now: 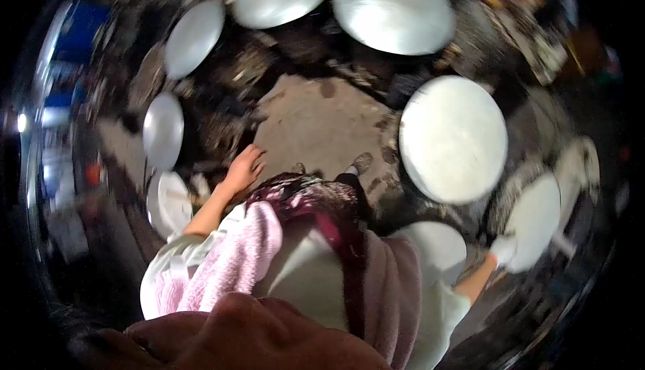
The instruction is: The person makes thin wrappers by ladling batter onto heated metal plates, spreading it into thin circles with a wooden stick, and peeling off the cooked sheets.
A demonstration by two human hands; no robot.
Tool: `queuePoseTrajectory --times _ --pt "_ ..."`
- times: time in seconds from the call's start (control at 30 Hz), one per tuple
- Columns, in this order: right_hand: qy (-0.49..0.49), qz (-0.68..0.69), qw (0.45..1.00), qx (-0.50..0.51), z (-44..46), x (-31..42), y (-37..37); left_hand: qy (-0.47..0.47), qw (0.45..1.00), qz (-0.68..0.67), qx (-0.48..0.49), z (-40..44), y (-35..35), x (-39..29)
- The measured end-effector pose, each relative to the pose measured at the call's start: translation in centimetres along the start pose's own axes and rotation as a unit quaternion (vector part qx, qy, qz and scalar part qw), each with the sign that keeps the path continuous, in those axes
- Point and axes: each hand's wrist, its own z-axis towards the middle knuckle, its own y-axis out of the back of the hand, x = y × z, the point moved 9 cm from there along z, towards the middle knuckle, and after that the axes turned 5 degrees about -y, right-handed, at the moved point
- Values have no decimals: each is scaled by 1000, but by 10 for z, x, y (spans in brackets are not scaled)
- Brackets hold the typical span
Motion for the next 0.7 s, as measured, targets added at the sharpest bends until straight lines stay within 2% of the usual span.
queuePoseTrajectory --times 0.03,0.1,0.17,0.2,0.27,0.3,0.37,0.4,0.43,0.5,0.53,0.57,0.6,0.63,0.7 --pt "29 36 999 -28 7 -5 -20 29 999 3 -13 -16 3 11" --pt "-20 11 999 -33 -36 46 20 80 996 -11 -29 -55 5 39" --pt "52 107 988 -94 -100 117 64 116 991 -34 -64 -99 16 64" --pt "46 133 989 -36 -119 151 64 151 984 -34 -86 -125 21 84" --pt "178 214 960 -44 -165 229 53 221 967 -39 -125 -188 18 123" --pt "236 252 938 -36 -196 272 48 272 944 -42 -180 -228 21 145" --pt "296 246 923 20 -286 360 43 361 888 -46 -281 -315 25 195" --pt "412 298 859 55 -365 415 78 379 861 -46 -337 -361 27 216" --pt "464 324 813 140 -437 456 86 385 830 37 -401 -408 34 228" --pt "551 351 710 264 -590 520 89 456 750 218 -427 -509 18 274" --pt "583 346 655 333 -669 542 89 594 666 104 -439 -567 -9 315" --pt "623 280 632 367 -752 557 94 708 559 -13 -432 -624 -49 349" --pt "684 265 554 393 -831 565 93 714 461 -266 -455 -683 -145 411" --pt "703 204 519 441 -900 573 71 652 416 -450 -447 -681 -165 425" --pt "809 87 450 368 -1029 580 51 631 263 -602 -414 -651 -152 401"
